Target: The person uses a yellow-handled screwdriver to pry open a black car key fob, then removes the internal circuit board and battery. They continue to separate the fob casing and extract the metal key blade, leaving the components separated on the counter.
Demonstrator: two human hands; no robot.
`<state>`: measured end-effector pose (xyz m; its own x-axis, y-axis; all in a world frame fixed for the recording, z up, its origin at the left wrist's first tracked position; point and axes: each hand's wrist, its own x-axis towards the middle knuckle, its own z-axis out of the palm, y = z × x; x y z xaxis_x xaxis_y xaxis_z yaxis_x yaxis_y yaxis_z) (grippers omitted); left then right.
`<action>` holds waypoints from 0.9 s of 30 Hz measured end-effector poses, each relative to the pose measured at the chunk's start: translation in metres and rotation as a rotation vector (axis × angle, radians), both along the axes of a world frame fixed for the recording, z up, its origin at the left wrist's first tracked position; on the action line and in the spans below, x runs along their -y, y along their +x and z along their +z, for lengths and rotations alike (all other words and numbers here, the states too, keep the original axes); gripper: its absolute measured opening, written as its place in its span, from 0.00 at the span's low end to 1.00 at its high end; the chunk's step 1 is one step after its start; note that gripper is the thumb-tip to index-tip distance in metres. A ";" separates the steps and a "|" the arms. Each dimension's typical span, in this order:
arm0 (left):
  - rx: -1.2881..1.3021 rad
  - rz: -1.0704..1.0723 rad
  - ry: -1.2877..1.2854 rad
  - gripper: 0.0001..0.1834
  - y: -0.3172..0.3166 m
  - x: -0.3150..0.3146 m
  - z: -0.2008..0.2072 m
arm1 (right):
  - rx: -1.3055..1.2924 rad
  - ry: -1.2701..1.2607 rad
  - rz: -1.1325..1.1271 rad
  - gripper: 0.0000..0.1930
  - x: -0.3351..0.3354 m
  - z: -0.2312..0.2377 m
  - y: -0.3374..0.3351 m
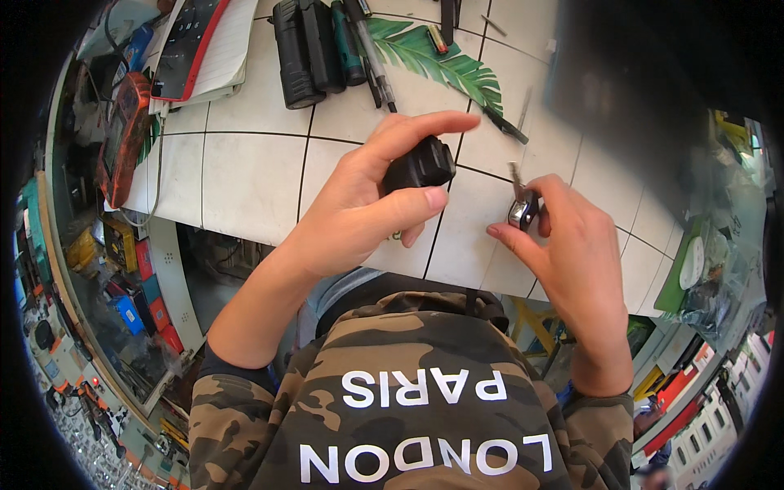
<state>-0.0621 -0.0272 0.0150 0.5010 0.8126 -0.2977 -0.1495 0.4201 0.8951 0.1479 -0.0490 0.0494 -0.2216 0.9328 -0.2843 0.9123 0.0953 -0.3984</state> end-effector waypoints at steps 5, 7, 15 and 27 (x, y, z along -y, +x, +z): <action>0.075 0.118 0.088 0.32 -0.001 0.009 -0.004 | 0.253 0.107 0.131 0.20 -0.010 0.001 -0.004; 0.087 0.194 0.118 0.37 0.005 0.015 -0.006 | 0.236 0.158 0.117 0.21 -0.012 0.005 -0.006; 0.025 0.297 0.481 0.45 0.017 0.023 -0.019 | -1.412 -0.513 -0.563 0.24 0.015 -0.008 -0.035; -0.413 0.316 0.867 0.19 0.004 0.032 -0.028 | -1.644 -0.566 -0.764 0.21 0.029 -0.035 -0.068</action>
<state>-0.0579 -0.0591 -0.0126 0.2171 0.9086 0.3568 0.2492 -0.4050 0.8797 0.0799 -0.0783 0.0148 -0.1954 0.8343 -0.5155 -0.5731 -0.5237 -0.6303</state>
